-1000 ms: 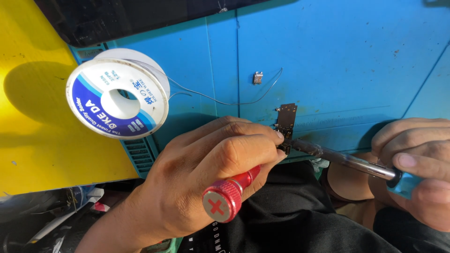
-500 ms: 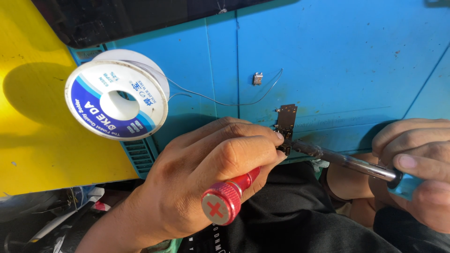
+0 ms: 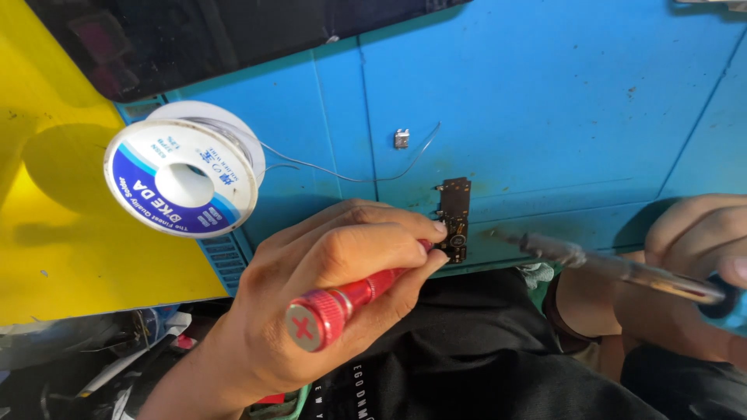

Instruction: Soldering a small component onto a mobile phone circuit board using a soldering iron and solder wire.

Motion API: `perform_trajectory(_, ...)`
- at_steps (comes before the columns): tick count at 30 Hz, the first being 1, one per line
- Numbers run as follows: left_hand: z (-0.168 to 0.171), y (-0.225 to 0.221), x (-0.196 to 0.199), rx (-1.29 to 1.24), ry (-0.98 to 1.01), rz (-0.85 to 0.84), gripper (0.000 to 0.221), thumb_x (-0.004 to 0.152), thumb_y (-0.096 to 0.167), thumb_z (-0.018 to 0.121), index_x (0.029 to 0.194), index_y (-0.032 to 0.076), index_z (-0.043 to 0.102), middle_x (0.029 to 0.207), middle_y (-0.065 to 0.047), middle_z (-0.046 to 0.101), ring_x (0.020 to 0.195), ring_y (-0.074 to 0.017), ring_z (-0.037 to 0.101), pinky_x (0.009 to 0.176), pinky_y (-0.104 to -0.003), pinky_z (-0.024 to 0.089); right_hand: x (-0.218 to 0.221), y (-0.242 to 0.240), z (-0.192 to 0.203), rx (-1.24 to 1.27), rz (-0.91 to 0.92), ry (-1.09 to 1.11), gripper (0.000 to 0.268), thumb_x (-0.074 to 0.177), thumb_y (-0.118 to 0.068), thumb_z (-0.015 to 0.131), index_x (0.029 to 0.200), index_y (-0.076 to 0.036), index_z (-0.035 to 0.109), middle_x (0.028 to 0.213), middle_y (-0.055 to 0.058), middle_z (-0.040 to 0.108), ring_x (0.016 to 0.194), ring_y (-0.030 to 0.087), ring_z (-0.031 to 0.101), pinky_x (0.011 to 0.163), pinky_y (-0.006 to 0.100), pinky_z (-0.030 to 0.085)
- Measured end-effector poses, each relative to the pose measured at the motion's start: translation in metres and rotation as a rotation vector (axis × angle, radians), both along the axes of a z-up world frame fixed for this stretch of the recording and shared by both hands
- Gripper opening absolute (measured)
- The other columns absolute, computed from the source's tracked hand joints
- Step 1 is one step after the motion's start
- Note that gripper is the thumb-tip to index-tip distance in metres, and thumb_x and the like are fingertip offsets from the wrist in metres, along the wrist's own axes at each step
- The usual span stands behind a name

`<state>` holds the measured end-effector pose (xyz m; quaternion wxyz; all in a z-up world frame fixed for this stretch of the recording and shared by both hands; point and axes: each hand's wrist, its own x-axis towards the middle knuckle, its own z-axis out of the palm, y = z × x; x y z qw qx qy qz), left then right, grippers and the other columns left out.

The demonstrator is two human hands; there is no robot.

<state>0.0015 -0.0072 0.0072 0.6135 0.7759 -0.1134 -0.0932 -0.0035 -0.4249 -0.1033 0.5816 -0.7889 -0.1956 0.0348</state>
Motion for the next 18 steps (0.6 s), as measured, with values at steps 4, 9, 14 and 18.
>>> perform_trajectory(4,0.001,-0.002,0.0,0.046,0.016,0.035,0.028,0.096,-0.001,0.074,0.107,0.004,0.049,0.104,-0.016,0.076,0.094,-0.0272,0.084,0.086,-0.034,0.072,-0.035,0.039,0.001,0.01,-0.263,-0.111,0.07,0.1,-0.083,0.031,0.086,-0.014,0.029,0.064,0.003,0.024,0.052,0.017,0.026,0.057,0.032,0.035)
perform_trajectory(9,0.0,-0.004,-0.002,0.084,0.023,0.063,0.03,0.095,-0.001,0.076,0.107,0.005,0.049,0.104,-0.013,0.077,0.092,-0.0248,0.084,0.088,-0.033,0.071,-0.01,-0.006,0.016,-0.338,0.118,0.124,0.036,0.082,-0.011,0.063,0.055,-0.012,0.04,0.057,0.001,0.045,0.05,0.011,0.05,0.051,0.023,0.045)
perform_trajectory(14,-0.001,-0.004,-0.005,0.045,0.026,0.074,0.023,0.097,-0.003,0.07,0.107,-0.001,0.049,0.1,-0.013,0.068,0.098,-0.0278,0.083,0.087,-0.033,0.07,-0.04,-0.049,-0.065,0.22,0.12,0.136,0.027,0.123,-0.045,0.034,0.138,-0.038,0.055,0.109,-0.009,0.057,0.098,0.015,0.057,0.141,0.066,0.038)
perform_trajectory(18,0.004,-0.007,-0.009,0.047,-0.04,0.113,0.018,0.096,0.003,0.07,0.104,0.002,0.054,0.103,-0.015,0.073,0.099,-0.0258,0.081,0.093,-0.034,0.067,0.009,0.053,0.024,0.47,-0.029,0.073,0.047,0.101,-0.035,0.048,0.146,-0.027,0.059,0.109,0.001,0.058,0.085,0.02,0.067,0.075,0.037,0.07)
